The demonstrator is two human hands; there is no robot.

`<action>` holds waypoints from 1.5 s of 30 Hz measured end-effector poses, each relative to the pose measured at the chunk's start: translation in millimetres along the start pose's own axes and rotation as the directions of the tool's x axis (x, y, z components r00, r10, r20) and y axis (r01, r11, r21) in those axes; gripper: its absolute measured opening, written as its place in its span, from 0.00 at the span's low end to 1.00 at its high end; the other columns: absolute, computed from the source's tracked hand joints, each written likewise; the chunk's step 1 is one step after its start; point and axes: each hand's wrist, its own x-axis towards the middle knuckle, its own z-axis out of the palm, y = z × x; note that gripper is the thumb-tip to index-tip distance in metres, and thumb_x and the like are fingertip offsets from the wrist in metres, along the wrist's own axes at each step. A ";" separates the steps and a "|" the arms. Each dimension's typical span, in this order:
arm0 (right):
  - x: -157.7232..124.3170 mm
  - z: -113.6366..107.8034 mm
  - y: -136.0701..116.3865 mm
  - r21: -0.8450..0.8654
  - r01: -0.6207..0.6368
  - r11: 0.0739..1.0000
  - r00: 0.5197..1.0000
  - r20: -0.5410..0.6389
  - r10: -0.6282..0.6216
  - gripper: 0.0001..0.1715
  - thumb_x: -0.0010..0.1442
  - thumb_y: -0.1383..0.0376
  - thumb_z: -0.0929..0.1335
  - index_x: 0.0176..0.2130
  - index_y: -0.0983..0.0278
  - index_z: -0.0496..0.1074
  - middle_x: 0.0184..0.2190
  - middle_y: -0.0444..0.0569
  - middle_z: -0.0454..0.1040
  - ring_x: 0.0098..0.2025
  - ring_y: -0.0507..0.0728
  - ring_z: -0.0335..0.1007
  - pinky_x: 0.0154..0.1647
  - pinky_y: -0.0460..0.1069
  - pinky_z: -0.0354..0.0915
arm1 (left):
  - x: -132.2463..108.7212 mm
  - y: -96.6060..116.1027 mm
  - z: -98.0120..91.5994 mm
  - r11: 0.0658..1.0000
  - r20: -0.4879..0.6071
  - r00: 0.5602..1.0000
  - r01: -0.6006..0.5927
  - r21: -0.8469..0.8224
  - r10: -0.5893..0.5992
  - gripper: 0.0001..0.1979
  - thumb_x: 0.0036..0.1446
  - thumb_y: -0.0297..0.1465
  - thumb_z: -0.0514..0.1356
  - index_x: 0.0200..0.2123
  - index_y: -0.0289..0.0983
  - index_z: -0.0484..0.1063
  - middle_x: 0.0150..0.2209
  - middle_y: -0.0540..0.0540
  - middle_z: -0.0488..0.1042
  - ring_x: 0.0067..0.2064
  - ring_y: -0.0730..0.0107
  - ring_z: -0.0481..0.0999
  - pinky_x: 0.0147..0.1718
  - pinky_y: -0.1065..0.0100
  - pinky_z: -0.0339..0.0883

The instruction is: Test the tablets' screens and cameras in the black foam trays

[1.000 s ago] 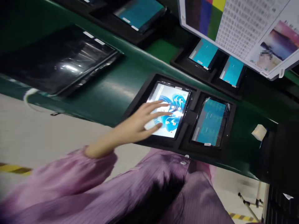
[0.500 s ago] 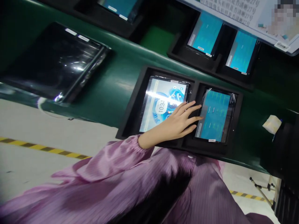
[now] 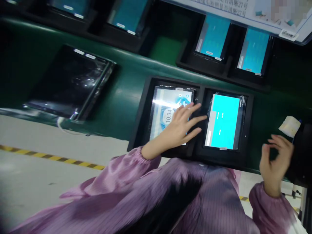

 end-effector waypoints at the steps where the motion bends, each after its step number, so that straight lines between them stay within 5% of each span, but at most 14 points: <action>1: 0.4 10.1 1.8 0.013 -0.017 1.000 1.000 0.019 0.017 0.24 0.71 0.51 0.70 0.57 0.63 0.73 0.56 0.57 0.73 0.48 0.60 0.75 0.48 0.58 0.75 | -5.0 -7.6 -8.1 0.997 -0.047 0.996 0.082 0.002 -0.082 0.20 0.76 0.37 0.54 0.65 0.41 0.72 0.75 0.34 0.58 0.77 0.40 0.55 0.73 0.34 0.53; 3: 1.8 30.3 7.0 0.028 -0.100 0.995 0.991 0.096 0.097 0.25 0.70 0.49 0.68 0.57 0.62 0.73 0.54 0.58 0.74 0.46 0.60 0.76 0.46 0.58 0.74 | -18.8 -25.3 -28.8 0.954 -0.163 0.942 0.301 0.011 -0.295 0.20 0.75 0.39 0.53 0.64 0.40 0.72 0.73 0.33 0.62 0.75 0.39 0.58 0.72 0.34 0.54; 6: 2.9 52.3 15.3 -0.012 -0.239 0.971 0.947 0.217 0.236 0.32 0.69 0.45 0.64 0.61 0.62 0.71 0.55 0.59 0.75 0.48 0.62 0.76 0.48 0.59 0.74 | -46.8 -49.6 -60.9 0.757 -0.271 0.734 0.653 0.029 -0.623 0.22 0.74 0.39 0.52 0.61 0.33 0.72 0.65 0.28 0.69 0.70 0.41 0.66 0.72 0.38 0.57; 10: 4.5 61.4 20.3 -0.100 -0.273 0.957 0.920 0.264 0.290 0.37 0.67 0.40 0.63 0.61 0.63 0.72 0.57 0.62 0.76 0.49 0.66 0.76 0.53 0.63 0.72 | -79.6 -63.5 -80.8 0.373 -0.094 0.375 0.927 0.035 -0.922 0.27 0.70 0.40 0.51 0.63 0.29 0.70 0.63 0.26 0.69 0.64 0.40 0.74 0.67 0.39 0.66; 12: 7.4 61.6 21.0 -0.131 -0.268 0.954 0.916 0.271 0.295 0.39 0.67 0.39 0.63 0.61 0.63 0.73 0.58 0.63 0.75 0.52 0.68 0.75 0.56 0.64 0.70 | -87.1 -63.4 -78.4 0.315 0.013 0.315 0.948 0.033 -0.949 0.28 0.70 0.41 0.49 0.62 0.28 0.70 0.63 0.26 0.70 0.65 0.39 0.73 0.67 0.40 0.66; 16: 13.7 61.2 21.0 -0.168 -0.261 0.951 0.912 0.279 0.299 0.41 0.67 0.38 0.61 0.61 0.64 0.73 0.59 0.64 0.75 0.56 0.70 0.74 0.60 0.65 0.69 | -83.6 -58.7 -65.4 0.363 0.106 0.364 0.931 -0.030 -0.925 0.25 0.70 0.40 0.49 0.59 0.29 0.70 0.61 0.28 0.74 0.67 0.43 0.73 0.69 0.45 0.64; 22: 10.7 61.2 15.4 -0.201 -0.248 0.948 0.912 0.280 0.298 0.43 0.67 0.37 0.60 0.62 0.65 0.72 0.59 0.65 0.74 0.53 0.70 0.75 0.57 0.65 0.70 | -67.5 -55.4 -63.5 0.355 0.162 0.352 0.935 -0.007 -0.922 0.26 0.71 0.40 0.51 0.63 0.29 0.67 0.63 0.28 0.73 0.65 0.38 0.74 0.66 0.42 0.66; 29: 6.8 62.1 11.3 -0.198 -0.237 0.951 0.917 0.279 0.286 0.41 0.68 0.37 0.60 0.62 0.63 0.72 0.58 0.63 0.74 0.53 0.68 0.75 0.55 0.64 0.71 | -63.1 -53.8 -65.1 0.414 0.093 0.415 0.910 -0.030 -0.905 0.32 0.68 0.39 0.54 0.67 0.22 0.63 0.65 0.24 0.68 0.68 0.41 0.70 0.69 0.48 0.64; 36: 8.7 61.2 6.0 -0.151 -0.188 0.970 0.936 0.270 0.224 0.36 0.70 0.41 0.61 0.63 0.63 0.71 0.57 0.61 0.73 0.53 0.66 0.75 0.57 0.63 0.72 | -74.7 -60.0 -60.1 0.435 0.076 0.440 0.897 -0.072 -0.895 0.31 0.67 0.40 0.54 0.67 0.27 0.65 0.64 0.26 0.71 0.63 0.41 0.74 0.66 0.43 0.68; 40: 6.8 66.6 -23.0 -0.147 0.069 0.987 0.977 0.210 -0.037 0.29 0.74 0.50 0.61 0.65 0.60 0.71 0.65 0.62 0.66 0.67 0.68 0.65 0.67 0.67 0.66 | -75.1 -61.8 -61.5 0.409 0.108 0.412 0.911 -0.050 -0.905 0.30 0.69 0.40 0.54 0.67 0.27 0.66 0.65 0.26 0.70 0.63 0.40 0.75 0.66 0.42 0.67; 42: 4.6 77.1 -43.6 -0.185 0.274 0.944 0.925 0.320 -0.206 0.25 0.76 0.55 0.60 0.63 0.55 0.75 0.69 0.58 0.64 0.72 0.70 0.59 0.72 0.70 0.59 | -71.7 -61.1 -63.1 0.392 0.117 0.394 0.919 -0.039 -0.911 0.29 0.70 0.39 0.54 0.67 0.26 0.65 0.66 0.26 0.70 0.65 0.39 0.74 0.67 0.42 0.66; 45: 1.9 101.6 -70.0 -0.155 0.471 0.868 0.782 0.529 -0.329 0.24 0.76 0.57 0.60 0.63 0.48 0.76 0.74 0.49 0.61 0.77 0.72 0.52 0.75 0.74 0.53 | -66.1 -58.7 -65.4 0.380 0.140 0.380 0.925 -0.028 -0.914 0.29 0.72 0.39 0.53 0.68 0.26 0.64 0.67 0.28 0.70 0.68 0.38 0.71 0.68 0.43 0.65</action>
